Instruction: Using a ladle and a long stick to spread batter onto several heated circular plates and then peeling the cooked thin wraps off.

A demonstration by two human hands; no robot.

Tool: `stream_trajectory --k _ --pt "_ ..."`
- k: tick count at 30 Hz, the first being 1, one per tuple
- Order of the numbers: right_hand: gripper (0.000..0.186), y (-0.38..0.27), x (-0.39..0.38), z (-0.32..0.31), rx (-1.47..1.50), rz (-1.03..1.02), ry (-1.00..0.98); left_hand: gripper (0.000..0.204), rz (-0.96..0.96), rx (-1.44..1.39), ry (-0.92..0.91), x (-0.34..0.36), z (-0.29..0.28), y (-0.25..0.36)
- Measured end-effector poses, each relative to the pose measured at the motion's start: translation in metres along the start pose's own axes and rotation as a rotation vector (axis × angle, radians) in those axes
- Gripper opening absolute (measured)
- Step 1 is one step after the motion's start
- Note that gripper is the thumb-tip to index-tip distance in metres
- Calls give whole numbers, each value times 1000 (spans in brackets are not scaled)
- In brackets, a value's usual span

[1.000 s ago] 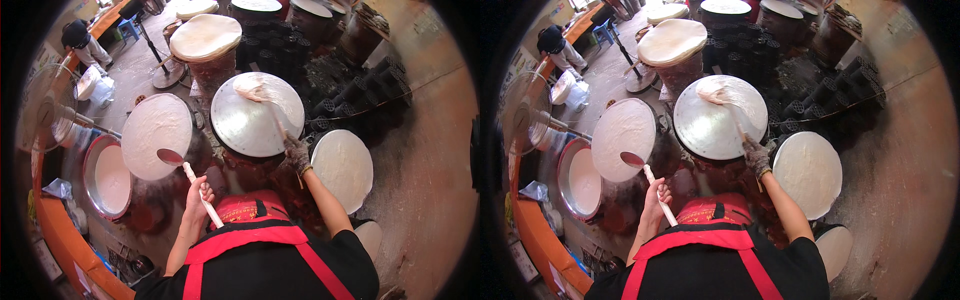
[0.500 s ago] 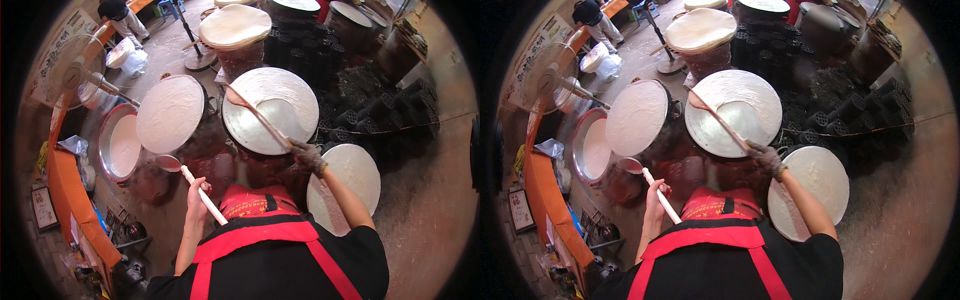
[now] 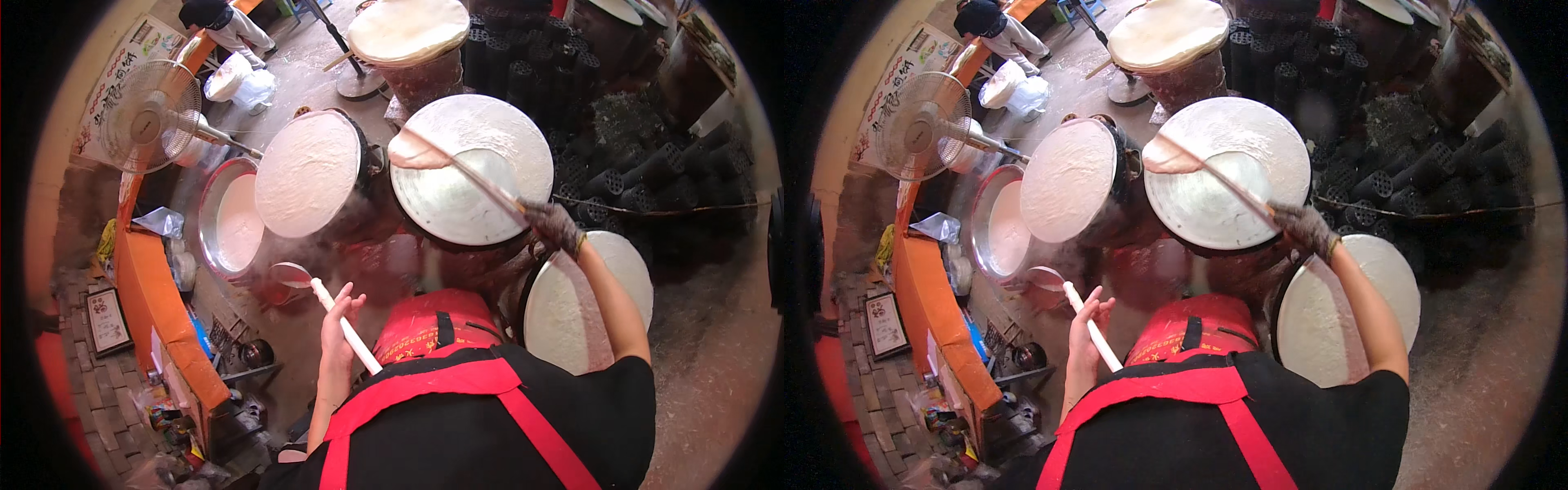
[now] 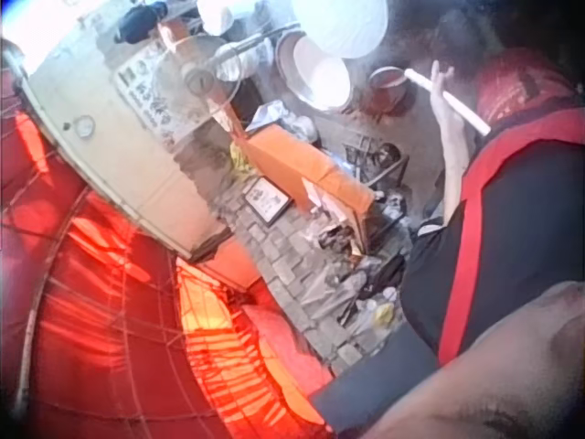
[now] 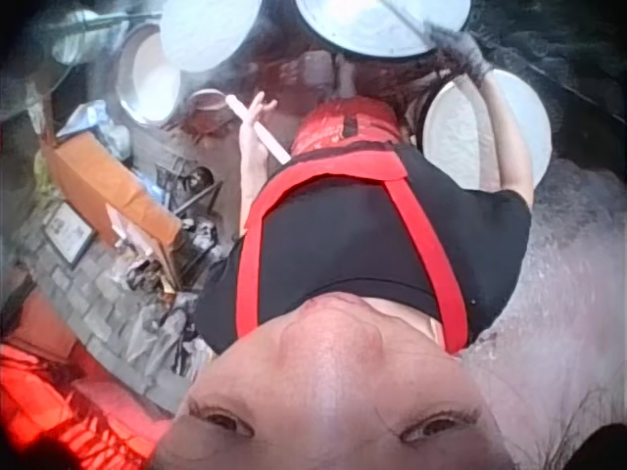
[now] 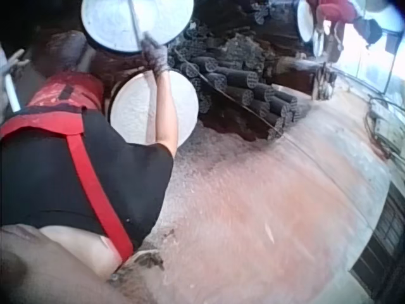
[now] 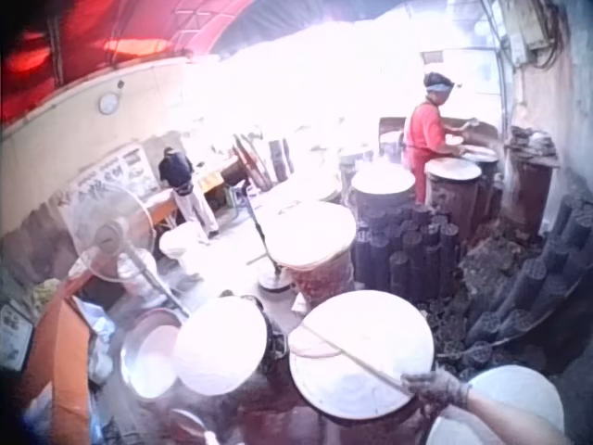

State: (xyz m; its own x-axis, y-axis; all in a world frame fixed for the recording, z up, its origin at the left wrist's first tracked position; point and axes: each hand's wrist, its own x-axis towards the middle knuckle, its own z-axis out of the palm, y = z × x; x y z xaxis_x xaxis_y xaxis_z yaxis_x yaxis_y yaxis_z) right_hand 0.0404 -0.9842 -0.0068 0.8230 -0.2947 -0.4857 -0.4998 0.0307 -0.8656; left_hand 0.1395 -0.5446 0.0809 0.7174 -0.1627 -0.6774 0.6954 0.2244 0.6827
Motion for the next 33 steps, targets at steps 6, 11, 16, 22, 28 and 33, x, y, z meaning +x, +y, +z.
stream_trajectory --k 6,11,16,22,28,33 --pt "35 14 14 36 -84 -313 -6 44 -61 207 14 -10 19 12" --pt "35 5 -121 37 227 269 -53 44 -60 302 -19 8 4 24" --pt "40 65 -68 105 784 -203 235 42 -94 363 -233 29 30 44" --pt "46 74 -96 191 -228 -384 267 38 -110 527 -455 64 16 77" --pt "51 115 -184 306 870 -58 380 39 -201 579 -530 104 -43 102" --pt "60 25 -18 385 1499 -545 55 40 -252 461 -492 120 -114 128"
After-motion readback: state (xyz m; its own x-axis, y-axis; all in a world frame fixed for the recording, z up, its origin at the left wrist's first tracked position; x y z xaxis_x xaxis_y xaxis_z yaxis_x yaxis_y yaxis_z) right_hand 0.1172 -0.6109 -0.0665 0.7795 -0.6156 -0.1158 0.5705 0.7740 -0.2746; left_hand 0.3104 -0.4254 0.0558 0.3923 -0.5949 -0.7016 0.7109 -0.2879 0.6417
